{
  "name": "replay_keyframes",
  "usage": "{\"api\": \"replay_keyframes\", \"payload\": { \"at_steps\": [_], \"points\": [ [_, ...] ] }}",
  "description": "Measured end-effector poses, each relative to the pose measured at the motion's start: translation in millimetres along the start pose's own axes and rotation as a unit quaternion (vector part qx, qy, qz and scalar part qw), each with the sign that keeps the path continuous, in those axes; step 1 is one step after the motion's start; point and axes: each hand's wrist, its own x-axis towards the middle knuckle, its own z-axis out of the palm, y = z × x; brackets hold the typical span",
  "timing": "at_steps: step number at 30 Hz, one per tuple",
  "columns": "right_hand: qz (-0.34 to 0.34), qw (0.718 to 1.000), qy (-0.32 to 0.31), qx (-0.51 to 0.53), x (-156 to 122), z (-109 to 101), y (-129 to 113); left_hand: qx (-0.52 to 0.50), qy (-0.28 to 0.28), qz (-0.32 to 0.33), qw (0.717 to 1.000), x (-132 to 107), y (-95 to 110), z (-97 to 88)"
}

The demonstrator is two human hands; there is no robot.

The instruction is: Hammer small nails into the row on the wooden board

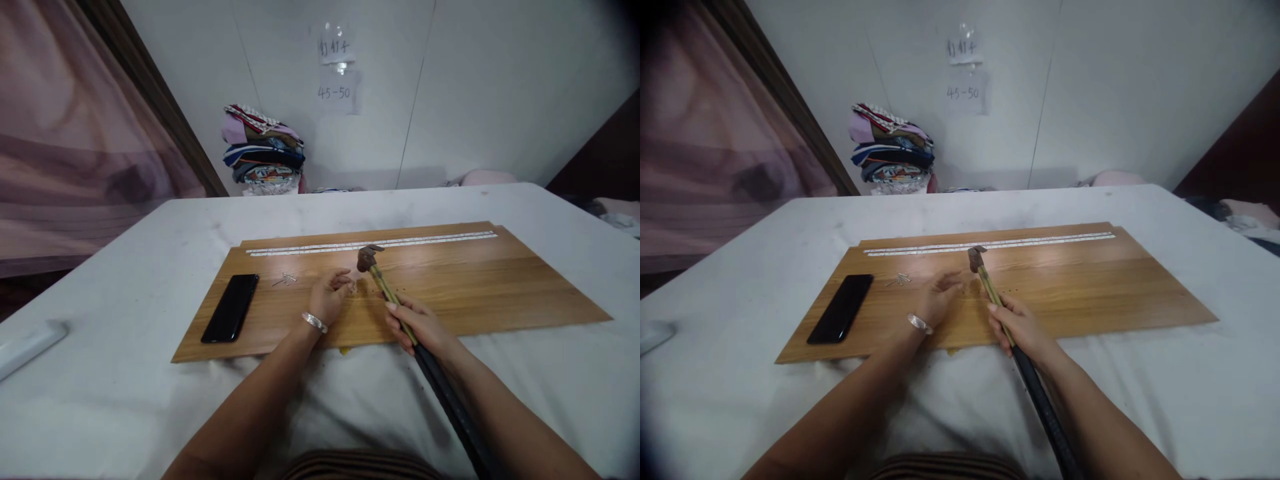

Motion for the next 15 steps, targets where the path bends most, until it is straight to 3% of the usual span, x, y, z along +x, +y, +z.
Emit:
{"api": "replay_keyframes", "payload": {
  "at_steps": [5,15],
  "points": [
    [0.001,1.000,-0.004,0.002,0.2,-1.0,1.8,0.053,-0.011,-0.010,0.998,1.5,-2.4,2.5],
    [-0.015,1.000,-0.016,0.000,0.9,-1.6,2.2,0.167,-0.054,0.033,0.984,4.7,-2.8,6.1]
  ]
}}
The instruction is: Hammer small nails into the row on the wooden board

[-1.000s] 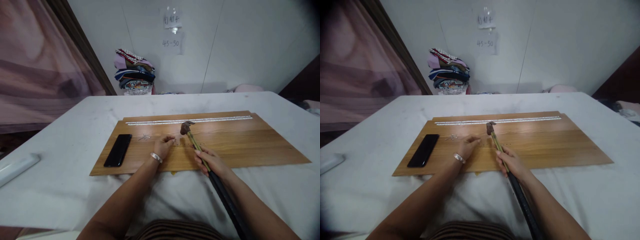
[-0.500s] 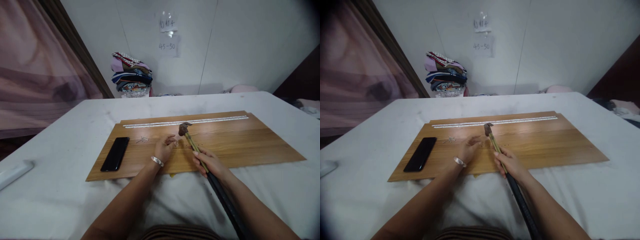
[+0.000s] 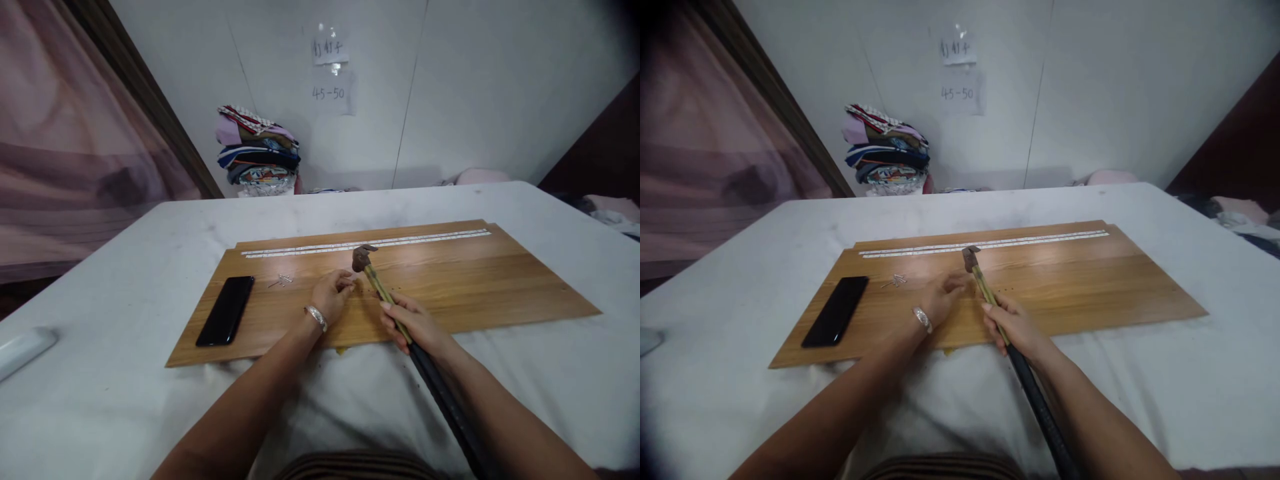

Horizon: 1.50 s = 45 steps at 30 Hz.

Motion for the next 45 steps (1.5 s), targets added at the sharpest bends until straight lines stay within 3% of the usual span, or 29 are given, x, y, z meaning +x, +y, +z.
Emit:
{"api": "replay_keyframes", "payload": {
  "at_steps": [6,23,39,45],
  "points": [
    [-0.001,1.000,-0.002,-0.006,-0.5,1.0,-2.0,0.070,-0.015,0.012,0.997,1.2,3.5,-0.4],
    [0.001,1.000,0.006,-0.002,-2.3,3.0,-4.5,0.149,-0.019,0.042,0.988,0.7,9.6,-1.6],
    [0.028,1.000,0.010,-0.005,-1.4,-0.1,-2.8,0.140,-0.012,0.032,0.990,1.2,13.3,2.0],
    [0.036,0.999,0.015,-0.002,-6.2,0.8,-7.3,0.227,0.004,0.028,0.974,-1.5,14.9,0.6]
  ]
}}
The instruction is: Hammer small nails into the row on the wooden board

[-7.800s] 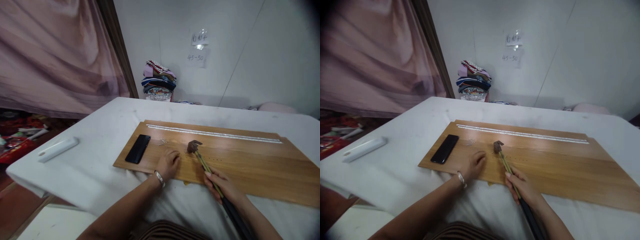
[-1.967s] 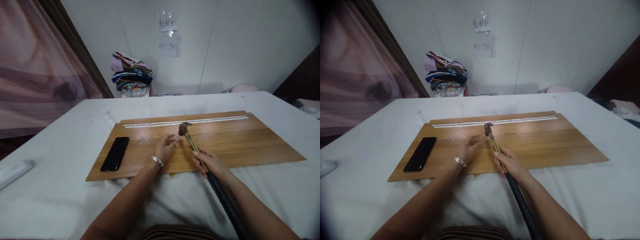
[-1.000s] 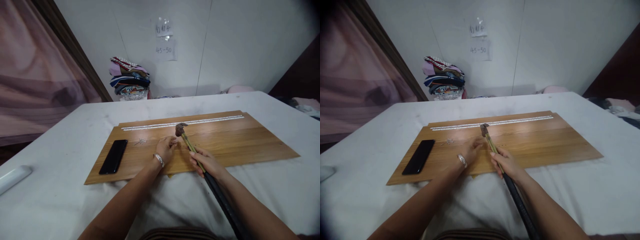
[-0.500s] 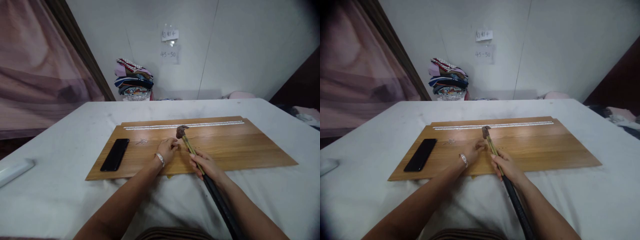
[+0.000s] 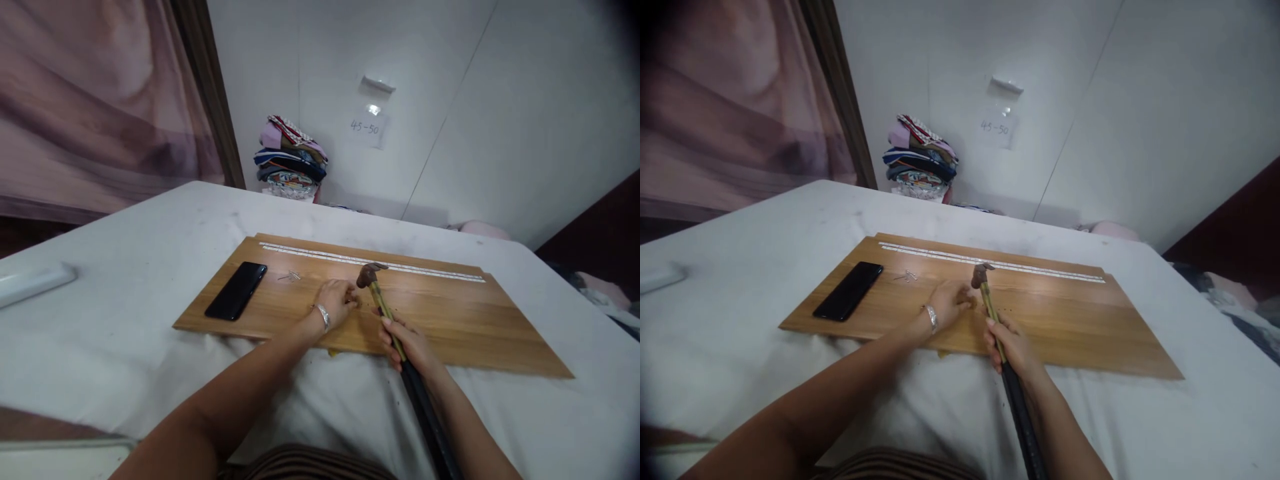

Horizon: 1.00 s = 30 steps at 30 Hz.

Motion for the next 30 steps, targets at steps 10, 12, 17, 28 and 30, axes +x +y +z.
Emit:
{"api": "replay_keyframes", "payload": {
  "at_steps": [10,12,17,28,30],
  "points": [
    [0.008,1.000,-0.026,0.003,-14.7,6.1,-2.0,0.030,-0.026,0.009,0.999,-2.0,-2.9,1.6],
    [0.004,0.999,-0.032,0.008,-15.8,7.3,-0.6,0.037,-0.031,0.004,0.999,-0.8,-3.7,2.4],
    [0.008,1.000,-0.017,0.013,-16.9,9.1,1.9,0.033,-0.030,0.002,0.999,0.6,-6.3,4.8],
    [0.005,0.999,-0.034,-0.031,-18.7,4.3,11.1,0.021,-0.035,-0.001,0.999,3.0,-3.3,0.1],
    [0.005,0.999,-0.039,-0.038,-18.0,2.9,13.2,0.019,-0.040,-0.003,0.999,3.5,-2.7,-0.6]
  ]
}}
